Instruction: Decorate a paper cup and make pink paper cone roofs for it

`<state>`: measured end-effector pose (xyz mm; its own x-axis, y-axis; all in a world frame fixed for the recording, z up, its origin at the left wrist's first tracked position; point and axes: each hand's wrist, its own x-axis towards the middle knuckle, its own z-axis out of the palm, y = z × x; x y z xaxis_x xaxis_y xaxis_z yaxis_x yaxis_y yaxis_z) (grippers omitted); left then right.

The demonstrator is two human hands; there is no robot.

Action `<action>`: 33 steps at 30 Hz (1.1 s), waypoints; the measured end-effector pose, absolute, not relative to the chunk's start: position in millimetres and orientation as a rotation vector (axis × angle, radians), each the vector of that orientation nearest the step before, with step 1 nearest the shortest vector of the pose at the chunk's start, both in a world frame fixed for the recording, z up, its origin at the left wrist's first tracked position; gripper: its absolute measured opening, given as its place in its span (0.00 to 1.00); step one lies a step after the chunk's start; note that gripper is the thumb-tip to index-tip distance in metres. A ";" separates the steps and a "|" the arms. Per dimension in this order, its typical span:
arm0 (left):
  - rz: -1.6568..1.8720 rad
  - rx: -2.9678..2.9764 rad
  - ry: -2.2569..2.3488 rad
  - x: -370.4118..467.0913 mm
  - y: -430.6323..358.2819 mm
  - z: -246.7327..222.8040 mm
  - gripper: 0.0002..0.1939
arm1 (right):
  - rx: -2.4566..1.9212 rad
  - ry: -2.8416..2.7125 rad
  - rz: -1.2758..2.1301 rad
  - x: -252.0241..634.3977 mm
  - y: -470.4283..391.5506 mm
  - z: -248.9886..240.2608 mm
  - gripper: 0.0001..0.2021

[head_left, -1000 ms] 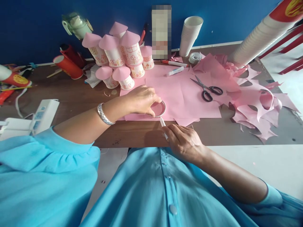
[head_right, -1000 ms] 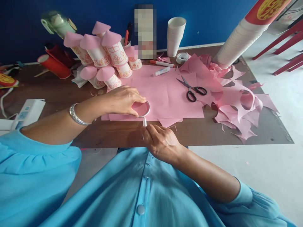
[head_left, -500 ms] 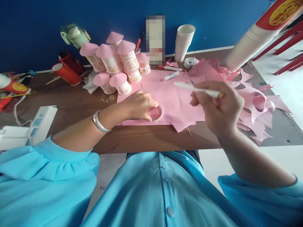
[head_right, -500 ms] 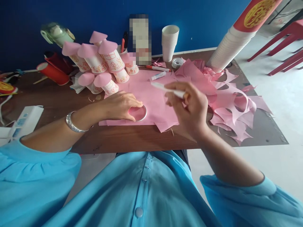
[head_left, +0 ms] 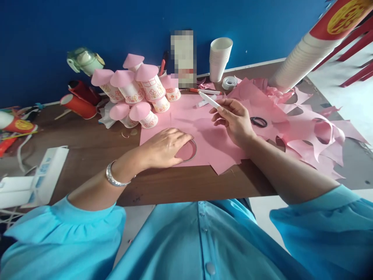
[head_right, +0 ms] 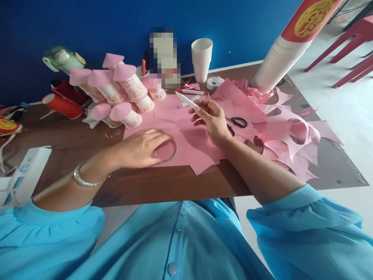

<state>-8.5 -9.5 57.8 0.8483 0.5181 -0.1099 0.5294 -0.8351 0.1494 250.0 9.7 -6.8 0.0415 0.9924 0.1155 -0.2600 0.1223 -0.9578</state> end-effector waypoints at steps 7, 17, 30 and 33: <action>0.117 2.845 0.859 -18.6 -9.1 56.4 0.35 | -0.942 -1.034 1.255 253.0 8.4 -8.5 0.20; 0.331 2.741 0.943 -31.3 -12.8 44.3 0.40 | -0.920 -1.053 1.268 253.4 8.9 -8.6 0.17; 0.410 2.622 1.396 -109.0 -32.6 39.9 0.35 | -0.898 -1.016 1.233 253.7 15.3 -12.8 0.20; 0.346 2.621 1.453 -112.1 -32.0 36.7 0.35 | -0.916 -1.001 1.215 254.5 13.5 -9.0 0.19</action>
<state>-112.1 -32.0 36.7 0.5116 0.8480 0.1383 0.8194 -0.5300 0.2184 254.5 13.5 -9.0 0.0681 0.9912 0.1139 -0.3017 0.1293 -0.9446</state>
